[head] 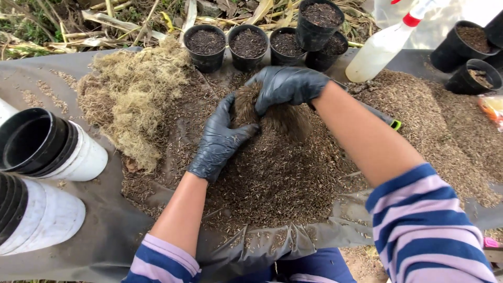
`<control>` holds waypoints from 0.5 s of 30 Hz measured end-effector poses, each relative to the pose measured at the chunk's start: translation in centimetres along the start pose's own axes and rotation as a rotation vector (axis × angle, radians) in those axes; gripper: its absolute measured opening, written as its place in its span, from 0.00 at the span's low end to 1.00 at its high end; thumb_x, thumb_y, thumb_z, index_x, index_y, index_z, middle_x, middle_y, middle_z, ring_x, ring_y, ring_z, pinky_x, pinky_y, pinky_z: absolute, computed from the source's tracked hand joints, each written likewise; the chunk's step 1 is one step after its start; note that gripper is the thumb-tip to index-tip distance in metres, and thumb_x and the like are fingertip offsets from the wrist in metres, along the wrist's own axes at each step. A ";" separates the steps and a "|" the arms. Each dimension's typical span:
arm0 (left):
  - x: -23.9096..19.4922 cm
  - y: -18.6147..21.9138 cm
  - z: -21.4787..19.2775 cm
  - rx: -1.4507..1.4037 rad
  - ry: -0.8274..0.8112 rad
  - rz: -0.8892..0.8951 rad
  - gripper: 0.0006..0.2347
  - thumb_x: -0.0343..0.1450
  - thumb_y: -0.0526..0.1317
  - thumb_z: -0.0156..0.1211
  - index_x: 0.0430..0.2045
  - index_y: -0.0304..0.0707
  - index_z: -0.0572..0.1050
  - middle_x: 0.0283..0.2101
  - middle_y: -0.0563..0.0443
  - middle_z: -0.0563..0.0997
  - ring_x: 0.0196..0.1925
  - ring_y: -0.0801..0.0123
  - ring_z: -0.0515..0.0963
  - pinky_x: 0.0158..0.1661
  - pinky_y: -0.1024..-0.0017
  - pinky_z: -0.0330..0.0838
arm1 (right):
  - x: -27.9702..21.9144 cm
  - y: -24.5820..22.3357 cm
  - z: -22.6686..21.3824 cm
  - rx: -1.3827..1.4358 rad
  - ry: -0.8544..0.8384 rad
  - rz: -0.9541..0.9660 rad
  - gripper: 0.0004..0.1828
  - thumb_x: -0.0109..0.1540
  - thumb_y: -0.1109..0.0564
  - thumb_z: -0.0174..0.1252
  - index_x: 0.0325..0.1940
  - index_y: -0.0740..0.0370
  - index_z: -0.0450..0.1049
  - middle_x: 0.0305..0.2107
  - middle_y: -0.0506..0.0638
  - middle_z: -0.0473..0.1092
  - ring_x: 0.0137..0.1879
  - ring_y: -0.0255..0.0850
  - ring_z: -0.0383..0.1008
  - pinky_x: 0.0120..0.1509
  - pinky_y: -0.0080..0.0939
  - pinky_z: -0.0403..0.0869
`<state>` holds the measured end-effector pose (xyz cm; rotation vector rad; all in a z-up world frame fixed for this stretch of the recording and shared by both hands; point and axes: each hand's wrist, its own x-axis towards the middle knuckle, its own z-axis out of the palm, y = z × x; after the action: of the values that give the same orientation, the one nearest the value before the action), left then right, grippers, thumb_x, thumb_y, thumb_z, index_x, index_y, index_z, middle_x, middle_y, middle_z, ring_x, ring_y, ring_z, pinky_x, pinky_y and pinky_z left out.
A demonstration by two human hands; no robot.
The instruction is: Filling small plastic pots with a mixture of soil and fibrous material using a hand trowel and spray bottle.
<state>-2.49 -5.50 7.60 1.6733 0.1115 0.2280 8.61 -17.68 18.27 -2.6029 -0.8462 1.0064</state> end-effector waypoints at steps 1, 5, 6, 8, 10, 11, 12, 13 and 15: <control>0.5 -1.7 0.0 -0.109 0.030 0.058 0.34 0.60 0.38 0.79 0.63 0.48 0.68 0.55 0.46 0.82 0.59 0.61 0.80 0.62 0.60 0.73 | -1.3 -0.1 -0.7 0.114 0.098 -0.065 0.30 0.50 0.45 0.70 0.57 0.42 0.78 0.44 0.51 0.79 0.54 0.52 0.78 0.57 0.48 0.75; -1.0 1.4 -0.1 -0.178 0.144 0.138 0.14 0.73 0.37 0.65 0.53 0.39 0.78 0.45 0.42 0.86 0.49 0.68 0.84 0.53 0.66 0.80 | -4.8 0.6 -2.1 0.131 0.236 -0.209 0.21 0.59 0.46 0.64 0.54 0.55 0.81 0.46 0.61 0.78 0.52 0.61 0.78 0.54 0.53 0.75; -1.0 0.4 -0.7 -0.179 0.139 0.138 0.14 0.73 0.37 0.65 0.53 0.39 0.78 0.45 0.42 0.86 0.49 0.68 0.84 0.53 0.66 0.80 | -6.4 -0.2 -2.0 0.134 0.239 -0.205 0.21 0.59 0.46 0.64 0.54 0.55 0.81 0.46 0.61 0.78 0.52 0.61 0.78 0.54 0.53 0.75; -0.9 -1.7 -2.1 -0.212 0.105 0.154 0.14 0.75 0.34 0.60 0.56 0.39 0.75 0.48 0.43 0.84 0.50 0.70 0.80 0.56 0.65 0.77 | -9.5 -1.9 -1.7 0.153 0.253 -0.174 0.17 0.62 0.48 0.61 0.52 0.56 0.80 0.44 0.61 0.77 0.50 0.60 0.77 0.57 0.51 0.75; -1.4 0.8 -2.1 -0.136 0.110 0.201 0.13 0.75 0.31 0.58 0.54 0.38 0.76 0.51 0.40 0.83 0.56 0.64 0.78 0.60 0.61 0.71 | -8.7 0.2 -1.6 0.082 0.216 -0.246 0.21 0.62 0.52 0.59 0.57 0.63 0.75 0.48 0.67 0.71 0.52 0.62 0.74 0.56 0.57 0.74; -1.6 2.0 -2.1 -0.062 0.119 0.246 0.13 0.74 0.28 0.56 0.52 0.36 0.77 0.54 0.38 0.82 0.63 0.57 0.75 0.65 0.57 0.66 | -8.3 1.3 -1.5 0.009 0.175 -0.318 0.26 0.62 0.56 0.58 0.62 0.71 0.70 0.51 0.73 0.65 0.55 0.64 0.71 0.55 0.62 0.73; -1.8 1.8 -3.1 -0.062 0.115 0.247 0.13 0.74 0.28 0.56 0.52 0.36 0.77 0.54 0.38 0.82 0.63 0.57 0.75 0.65 0.57 0.66 | -8.9 1.3 -1.6 0.011 0.177 -0.316 0.26 0.62 0.56 0.58 0.62 0.71 0.70 0.51 0.73 0.65 0.55 0.64 0.71 0.55 0.62 0.73; -2.0 1.6 -4.2 0.237 0.097 0.184 0.16 0.73 0.30 0.59 0.56 0.43 0.75 0.56 0.42 0.80 0.65 0.55 0.74 0.66 0.55 0.64 | -9.4 1.3 -1.7 0.064 0.163 -0.290 0.33 0.60 0.47 0.61 0.63 0.71 0.68 0.55 0.73 0.64 0.61 0.66 0.67 0.62 0.63 0.69; -2.7 2.6 -5.3 0.536 0.079 0.118 0.19 0.72 0.33 0.61 0.59 0.49 0.73 0.58 0.46 0.78 0.66 0.52 0.72 0.67 0.53 0.62 | -8.9 2.7 -1.5 0.117 0.148 -0.263 0.41 0.58 0.39 0.64 0.65 0.71 0.65 0.59 0.73 0.63 0.68 0.67 0.63 0.69 0.65 0.65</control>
<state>-6.40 -1.20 10.45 2.2077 0.1412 0.3771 5.40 -25.09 23.13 -2.3566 -1.0255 0.7576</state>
